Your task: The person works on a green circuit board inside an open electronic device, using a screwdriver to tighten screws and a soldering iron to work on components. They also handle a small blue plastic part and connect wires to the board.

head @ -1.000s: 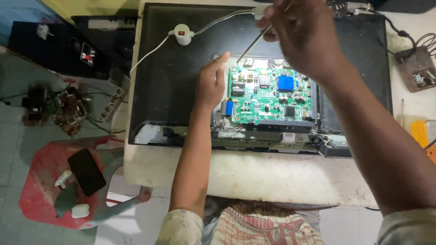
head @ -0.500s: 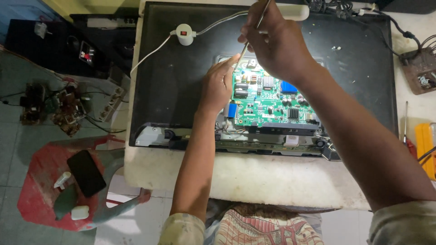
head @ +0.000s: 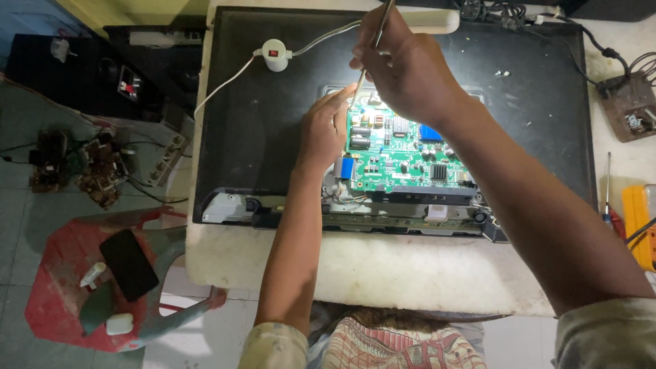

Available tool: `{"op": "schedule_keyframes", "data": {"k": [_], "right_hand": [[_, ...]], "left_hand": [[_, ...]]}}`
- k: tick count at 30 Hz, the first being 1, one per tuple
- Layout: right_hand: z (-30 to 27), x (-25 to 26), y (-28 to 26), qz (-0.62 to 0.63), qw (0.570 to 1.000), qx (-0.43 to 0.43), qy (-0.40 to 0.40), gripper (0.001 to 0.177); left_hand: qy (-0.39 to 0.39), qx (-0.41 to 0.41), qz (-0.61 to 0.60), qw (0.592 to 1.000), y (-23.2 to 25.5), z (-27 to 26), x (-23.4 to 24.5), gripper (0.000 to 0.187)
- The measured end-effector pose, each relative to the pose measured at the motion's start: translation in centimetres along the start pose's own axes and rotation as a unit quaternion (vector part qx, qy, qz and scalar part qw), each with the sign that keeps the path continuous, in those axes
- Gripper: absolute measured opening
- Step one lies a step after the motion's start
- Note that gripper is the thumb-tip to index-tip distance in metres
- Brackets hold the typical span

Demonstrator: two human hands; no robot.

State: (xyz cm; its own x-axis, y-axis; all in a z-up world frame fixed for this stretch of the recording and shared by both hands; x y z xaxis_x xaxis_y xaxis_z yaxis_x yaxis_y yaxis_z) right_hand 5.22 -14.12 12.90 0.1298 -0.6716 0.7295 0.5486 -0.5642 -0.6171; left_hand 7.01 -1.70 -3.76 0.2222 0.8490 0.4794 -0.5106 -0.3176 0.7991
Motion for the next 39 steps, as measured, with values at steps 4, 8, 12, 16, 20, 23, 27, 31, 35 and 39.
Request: {"op": "schedule_keyframes", "data": {"k": [4, 8, 12, 16, 20, 23, 27, 31, 35, 39], "right_hand": [[0.3, -0.1, 0.4, -0.044, 0.998, 0.027, 0.021, 0.015], [0.3, -0.4, 2.6, -0.133, 0.987, 0.011, 0.093, 0.028], [0.4, -0.2, 1.7, -0.133, 0.985, 0.046, 0.097, 0.029], [0.6, 0.4, 0.1, -0.072, 0.995, 0.064, 0.029, 0.011], [1.0, 0.7, -0.1, -0.096, 0.994, 0.036, 0.036, 0.009], [0.9, 0.8, 1.0, -0.179, 0.979, 0.024, 0.092, 0.022], [1.0, 1.3, -0.2, -0.142, 0.987, 0.018, 0.070, 0.013], [0.9, 1.0, -1.2, -0.061, 0.995, 0.079, 0.004, 0.008], [0.8, 1.1, 0.7, -0.177, 0.980, 0.004, 0.087, 0.027], [0.9, 1.4, -0.7, -0.174, 0.984, 0.017, 0.042, 0.022]], "left_hand": [[0.024, -0.018, 0.006, 1.000, 0.1, 0.2, 0.1, 0.031], [0.074, -0.044, 0.061, 0.994, 2.1, 1.5, 0.9, 0.020], [0.075, -0.053, 0.120, 0.989, 2.0, 2.5, 0.2, 0.010], [0.036, -0.059, 0.142, 0.987, 0.3, 1.9, -1.6, 0.042], [0.082, -0.071, 0.069, 0.992, 0.1, 0.9, -1.6, 0.043], [0.155, -0.091, 0.089, 0.980, 0.8, 0.7, -0.3, 0.026], [0.118, -0.082, 0.090, 0.986, 2.1, 0.9, 0.1, 0.017], [0.102, -0.076, 0.098, 0.987, 1.4, 0.9, -0.6, 0.024], [0.121, -0.072, 0.092, 0.986, 0.6, 1.0, -0.9, 0.027], [0.109, -0.079, 0.084, 0.987, 1.2, 1.0, -0.5, 0.013]]}}
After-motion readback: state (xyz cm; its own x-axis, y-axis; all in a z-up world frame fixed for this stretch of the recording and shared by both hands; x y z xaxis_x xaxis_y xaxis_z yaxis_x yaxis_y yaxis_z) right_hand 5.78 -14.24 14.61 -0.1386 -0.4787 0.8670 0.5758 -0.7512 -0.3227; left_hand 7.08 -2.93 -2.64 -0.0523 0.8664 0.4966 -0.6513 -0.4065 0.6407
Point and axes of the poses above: each hand's wrist, its own z-axis towards the middle knuckle, its own x-axis out of the back of the hand, y = z × x, the point moved 6 cm from there along z, towards the middle knuckle, and after that the axes turned 9 degrees about -y, right-handed, at the moved point
